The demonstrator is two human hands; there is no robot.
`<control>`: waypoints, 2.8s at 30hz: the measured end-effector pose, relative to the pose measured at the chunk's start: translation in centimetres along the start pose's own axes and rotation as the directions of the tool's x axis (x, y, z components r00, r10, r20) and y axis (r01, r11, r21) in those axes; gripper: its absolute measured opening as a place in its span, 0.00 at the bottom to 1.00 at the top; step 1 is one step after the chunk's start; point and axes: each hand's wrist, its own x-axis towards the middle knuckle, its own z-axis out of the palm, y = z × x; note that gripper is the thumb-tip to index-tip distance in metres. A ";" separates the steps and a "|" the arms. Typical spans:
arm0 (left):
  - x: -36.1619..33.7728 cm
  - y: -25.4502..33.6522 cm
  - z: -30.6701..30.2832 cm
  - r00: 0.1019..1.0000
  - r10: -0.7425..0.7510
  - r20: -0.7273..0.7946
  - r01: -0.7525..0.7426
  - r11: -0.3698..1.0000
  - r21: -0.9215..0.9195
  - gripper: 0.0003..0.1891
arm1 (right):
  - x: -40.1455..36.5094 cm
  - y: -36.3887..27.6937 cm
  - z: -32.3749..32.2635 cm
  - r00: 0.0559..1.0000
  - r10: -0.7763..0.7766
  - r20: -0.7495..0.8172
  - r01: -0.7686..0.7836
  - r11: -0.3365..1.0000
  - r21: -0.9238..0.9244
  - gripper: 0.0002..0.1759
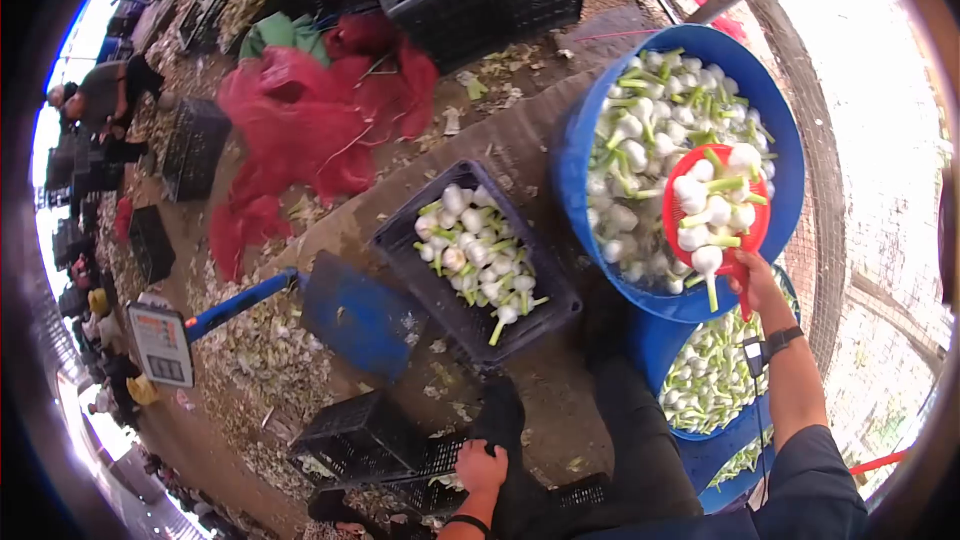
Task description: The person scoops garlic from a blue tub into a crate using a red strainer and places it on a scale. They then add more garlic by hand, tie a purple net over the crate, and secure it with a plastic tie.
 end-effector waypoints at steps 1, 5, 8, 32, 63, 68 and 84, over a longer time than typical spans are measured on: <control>-0.1 -0.1 0.0 1.000 -0.010 0.022 0.010 1.000 -0.008 0.17 | -1.1 -0.5 1.1 1.000 -0.026 -0.016 0.026 1.000 -0.006 0.13; -0.8 -1.2 -0.1 0.997 -0.045 0.058 0.048 0.997 -0.054 0.19 | -5.7 -1.5 7.3 0.994 -0.099 -0.038 0.100 0.995 0.016 0.12; -1.2 -2.8 0.5 0.997 -0.052 0.050 0.057 0.992 -0.112 0.19 | -8.1 -0.7 11.4 0.992 -0.074 0.099 0.075 0.997 -0.010 0.13; -2.6 -7.1 -0.9 0.988 -0.126 0.088 0.150 0.922 -0.356 0.20 | -5.5 17.3 34.9 0.729 -0.662 0.171 0.393 0.201 -0.897 0.46; -0.1 -2.8 1.7 0.990 0.020 0.140 -0.009 0.997 -0.076 0.24 | 13.5 8.0 0.6 0.791 -0.421 -0.444 -0.009 0.718 -0.696 0.32; 0.2 -1.7 0.9 0.980 -0.069 0.186 0.081 0.995 -0.058 0.20 | 15.0 7.0 1.7 0.974 -0.068 -0.218 -0.007 0.945 -0.328 0.19; 1.5 1.8 -0.5 0.954 -0.088 0.286 0.072 0.995 0.067 0.24 | 10.4 6.3 1.4 0.947 0.312 0.075 -0.317 0.946 0.073 0.17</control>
